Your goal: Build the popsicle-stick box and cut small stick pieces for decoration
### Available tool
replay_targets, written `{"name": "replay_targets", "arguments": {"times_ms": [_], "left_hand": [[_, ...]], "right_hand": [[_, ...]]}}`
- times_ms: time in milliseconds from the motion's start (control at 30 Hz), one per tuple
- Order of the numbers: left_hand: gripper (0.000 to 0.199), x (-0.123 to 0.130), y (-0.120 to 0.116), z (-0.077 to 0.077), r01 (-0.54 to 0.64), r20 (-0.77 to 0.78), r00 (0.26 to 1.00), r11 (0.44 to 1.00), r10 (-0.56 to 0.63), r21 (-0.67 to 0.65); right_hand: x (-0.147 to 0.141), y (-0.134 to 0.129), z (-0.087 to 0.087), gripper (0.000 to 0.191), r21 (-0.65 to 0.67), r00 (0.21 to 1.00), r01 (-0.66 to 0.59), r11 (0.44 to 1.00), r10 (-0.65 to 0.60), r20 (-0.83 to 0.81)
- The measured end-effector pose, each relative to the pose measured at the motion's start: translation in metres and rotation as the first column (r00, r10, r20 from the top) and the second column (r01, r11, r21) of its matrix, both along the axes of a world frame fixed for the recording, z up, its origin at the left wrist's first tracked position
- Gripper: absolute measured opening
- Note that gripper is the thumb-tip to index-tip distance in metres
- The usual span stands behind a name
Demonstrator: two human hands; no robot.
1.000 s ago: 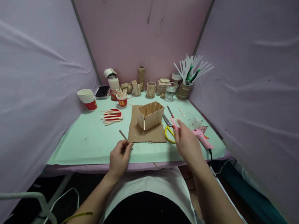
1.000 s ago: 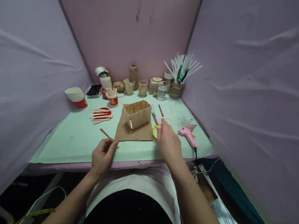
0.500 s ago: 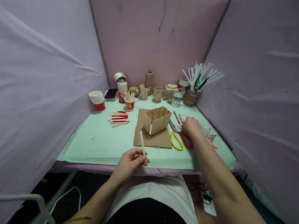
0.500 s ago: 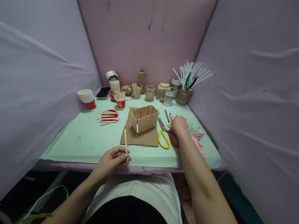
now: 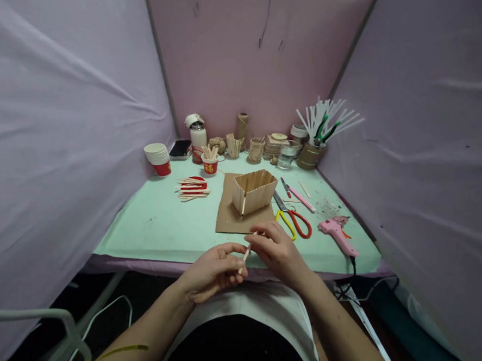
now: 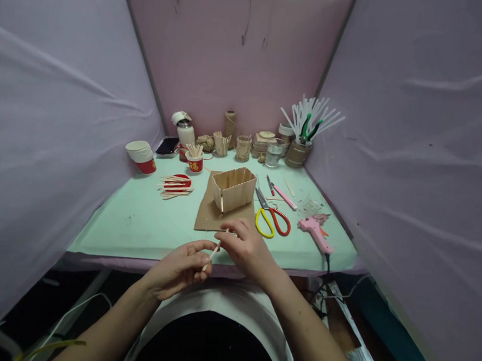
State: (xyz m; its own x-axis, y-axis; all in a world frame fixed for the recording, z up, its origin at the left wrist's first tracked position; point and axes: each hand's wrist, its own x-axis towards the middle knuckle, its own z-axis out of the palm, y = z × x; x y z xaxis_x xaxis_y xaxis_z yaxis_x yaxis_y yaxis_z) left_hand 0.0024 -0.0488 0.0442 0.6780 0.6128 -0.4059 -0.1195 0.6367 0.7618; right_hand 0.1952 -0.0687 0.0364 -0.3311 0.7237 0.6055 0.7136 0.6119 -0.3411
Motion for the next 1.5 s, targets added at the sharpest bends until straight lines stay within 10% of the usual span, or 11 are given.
{"name": "replay_targets", "arguments": {"times_ms": [133, 267, 500, 700, 1067, 1333, 1500], "left_hand": [[0.041, 0.002, 0.004, 0.002, -0.03, -0.019, 0.999, 0.999, 0.031, 0.022], [0.04, 0.006, 0.018, -0.002, -0.128, -0.059, 0.987, 0.96, 0.147, 0.25], [0.016, 0.028, 0.046, -0.018, 0.016, -0.237, 0.878, 0.47, 0.415, 0.883], [0.012, 0.036, 0.052, -0.026, 0.041, -0.209, 0.842, 0.327, 0.498, 0.944], [0.011, 0.036, 0.06, -0.037, 0.06, -0.203, 0.806, 0.265, 0.555, 0.962], [0.016, 0.036, 0.064, -0.034, -0.063, -0.191, 0.891, 0.529, 0.412, 0.846], [0.023, 0.039, 0.068, -0.026, -0.161, -0.116, 0.868, 0.496, 0.483, 0.854]], "right_hand": [[-0.003, 0.004, -0.005, 0.025, -0.041, 0.997, -0.06, 0.997, 0.058, -0.051], [-0.003, 0.019, -0.01, 0.015, -0.247, 0.893, -0.037, 0.968, -0.079, -0.443], [-0.007, 0.042, -0.012, 0.015, -0.428, 0.701, -0.097, 0.898, -0.244, -0.67], [0.0, 0.047, 0.003, 0.02, -0.417, 0.706, -0.084, 0.905, -0.241, -0.666], [0.009, 0.064, 0.047, 0.009, -0.261, 0.941, 0.052, 0.964, -0.136, -0.311], [0.01, 0.076, 0.05, 0.011, -0.352, 0.959, 0.113, 0.929, -0.194, -0.204], [0.004, 0.076, 0.051, 0.01, -0.369, 0.968, 0.137, 0.919, -0.204, -0.149]]}}
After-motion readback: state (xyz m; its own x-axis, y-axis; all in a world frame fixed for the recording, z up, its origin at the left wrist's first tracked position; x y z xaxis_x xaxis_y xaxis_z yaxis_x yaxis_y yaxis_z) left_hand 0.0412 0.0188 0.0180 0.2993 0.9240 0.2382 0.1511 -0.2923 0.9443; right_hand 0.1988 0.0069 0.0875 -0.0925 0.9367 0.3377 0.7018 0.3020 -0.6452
